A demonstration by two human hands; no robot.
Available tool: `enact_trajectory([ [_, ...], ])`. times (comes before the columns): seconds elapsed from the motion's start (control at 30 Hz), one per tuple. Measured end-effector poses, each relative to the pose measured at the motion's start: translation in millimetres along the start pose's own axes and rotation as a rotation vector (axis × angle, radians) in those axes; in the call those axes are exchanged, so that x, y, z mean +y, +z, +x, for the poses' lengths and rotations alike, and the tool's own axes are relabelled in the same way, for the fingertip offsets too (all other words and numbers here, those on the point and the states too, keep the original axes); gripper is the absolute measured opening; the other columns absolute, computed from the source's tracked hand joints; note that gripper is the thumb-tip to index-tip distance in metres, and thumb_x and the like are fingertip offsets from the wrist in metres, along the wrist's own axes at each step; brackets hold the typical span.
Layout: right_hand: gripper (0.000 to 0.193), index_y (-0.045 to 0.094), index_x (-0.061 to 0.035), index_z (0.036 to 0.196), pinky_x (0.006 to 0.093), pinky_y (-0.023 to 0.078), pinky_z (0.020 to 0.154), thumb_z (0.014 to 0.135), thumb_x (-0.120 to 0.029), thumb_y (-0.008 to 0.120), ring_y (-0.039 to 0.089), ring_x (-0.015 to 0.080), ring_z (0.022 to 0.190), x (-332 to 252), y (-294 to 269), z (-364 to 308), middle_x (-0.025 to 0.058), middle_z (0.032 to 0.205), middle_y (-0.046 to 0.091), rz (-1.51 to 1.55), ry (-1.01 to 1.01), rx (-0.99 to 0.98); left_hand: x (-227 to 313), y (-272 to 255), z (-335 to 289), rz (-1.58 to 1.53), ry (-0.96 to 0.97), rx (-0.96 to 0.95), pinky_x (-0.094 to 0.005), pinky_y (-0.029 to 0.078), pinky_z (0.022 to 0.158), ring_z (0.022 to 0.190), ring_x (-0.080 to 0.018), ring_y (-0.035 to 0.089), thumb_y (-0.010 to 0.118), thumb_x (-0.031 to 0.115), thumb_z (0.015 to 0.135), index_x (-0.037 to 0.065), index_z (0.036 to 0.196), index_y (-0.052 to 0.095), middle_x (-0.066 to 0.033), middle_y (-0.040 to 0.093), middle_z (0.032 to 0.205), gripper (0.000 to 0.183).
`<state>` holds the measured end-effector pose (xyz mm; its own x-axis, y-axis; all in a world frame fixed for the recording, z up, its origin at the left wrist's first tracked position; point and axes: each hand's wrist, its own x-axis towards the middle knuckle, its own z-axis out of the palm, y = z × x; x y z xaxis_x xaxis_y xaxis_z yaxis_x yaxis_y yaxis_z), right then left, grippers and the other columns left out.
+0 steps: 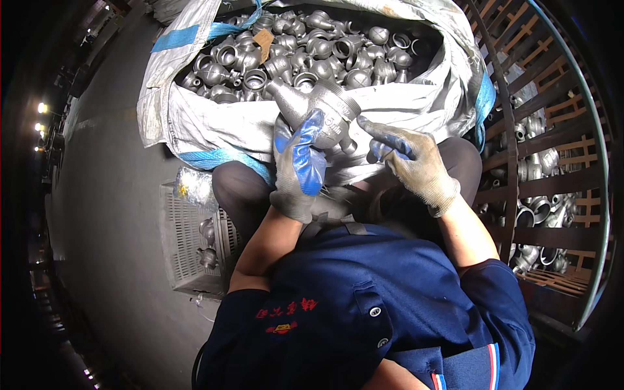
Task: Inspecting and cleaning burrs from metal pipe fittings or castings using a small tool.
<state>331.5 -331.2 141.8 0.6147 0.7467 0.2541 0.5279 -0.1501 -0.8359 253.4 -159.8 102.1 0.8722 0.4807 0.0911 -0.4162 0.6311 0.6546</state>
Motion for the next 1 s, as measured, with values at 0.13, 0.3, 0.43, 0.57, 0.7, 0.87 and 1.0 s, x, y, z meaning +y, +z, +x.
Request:
enact_trajectory([
  [0.13,0.037,0.059,-0.0044,0.118,0.0214,0.045,0.068,0.082,0.004,0.052,0.053,0.0069,0.071,-0.1,-2.5,-1.7,0.0029,0.083,0.063,0.153,0.170,-0.122,0.9,7.6,-1.4,-0.059,-0.007,-0.010,-0.0365,0.055,0.078,0.093,-0.0275,0.062,0.050,0.006,0.085,0.001,0.125,0.035,-0.0189,0.053,0.110,0.044],
  [0.3,0.029,0.060,-0.0068,0.114,0.0268,0.048,0.075,0.085,-0.010,0.058,0.063,0.0148,0.086,-2.6,-5.0,-1.3,0.0116,0.103,0.065,0.093,0.154,-0.031,1.2,6.8,-4.5,-0.024,0.029,-0.042,-0.0363,0.054,0.080,0.093,-0.0270,0.062,0.050,0.006,0.086,0.000,0.125,0.035,-0.0192,0.053,0.110,0.042],
  [0.43,0.033,0.059,-0.0052,0.116,0.0247,0.047,0.072,0.084,-0.003,0.054,0.059,0.0108,0.079,-3.0,-3.5,-1.7,0.0091,0.094,0.065,0.015,0.080,0.012,-3.0,8.1,-7.8,0.227,0.128,0.012,-0.0338,0.055,0.077,0.092,-0.0246,0.062,0.050,0.006,0.088,-0.001,0.125,0.034,-0.0186,0.053,0.107,0.041],
  [0.57,0.028,0.061,-0.0061,0.113,0.0295,0.048,0.079,0.085,-0.008,0.057,0.063,0.0168,0.090,0.5,-4.1,-1.7,0.0123,0.104,0.065,0.055,0.157,0.041,-2.0,10.1,-7.9,0.095,0.069,0.011,-0.0320,0.055,0.073,0.090,-0.0228,0.063,0.050,0.005,0.088,-0.001,0.123,0.037,-0.0163,0.056,0.103,0.038],
  [0.7,0.029,0.060,-0.0051,0.113,0.0283,0.048,0.078,0.085,-0.006,0.056,0.063,0.0157,0.088,0.3,-7.0,-0.3,0.0125,0.102,0.065,-0.050,0.058,-0.004,1.6,11.5,-8.4,0.186,0.078,-0.002,-0.0314,0.056,0.070,0.086,-0.0233,0.064,0.051,0.003,0.088,0.001,0.120,0.039,-0.0151,0.058,0.102,0.034],
  [0.87,0.035,0.058,0.0011,0.115,0.0253,0.047,0.080,0.081,-0.007,0.063,0.059,0.0128,0.087,-10.5,-14.1,2.9,0.0104,0.101,0.065,0.404,0.297,-0.010,2.4,15.3,-5.4,0.019,0.006,-0.012,-0.0347,0.056,0.073,0.091,-0.0257,0.063,0.050,0.003,0.088,0.002,0.123,0.038,-0.0184,0.056,0.107,0.036],
  [1.0,0.042,0.056,0.0037,0.114,0.0207,0.047,0.071,0.076,-0.010,0.070,0.055,0.0057,0.077,-7.5,-7.7,17.3,0.0048,0.088,0.064,0.187,0.172,0.310,3.8,18.2,-6.1,-0.101,-0.087,-0.043,-0.0379,0.056,0.076,0.094,-0.0264,0.062,0.050,0.001,0.087,0.001,0.124,0.037,-0.0189,0.055,0.108,0.038],
])
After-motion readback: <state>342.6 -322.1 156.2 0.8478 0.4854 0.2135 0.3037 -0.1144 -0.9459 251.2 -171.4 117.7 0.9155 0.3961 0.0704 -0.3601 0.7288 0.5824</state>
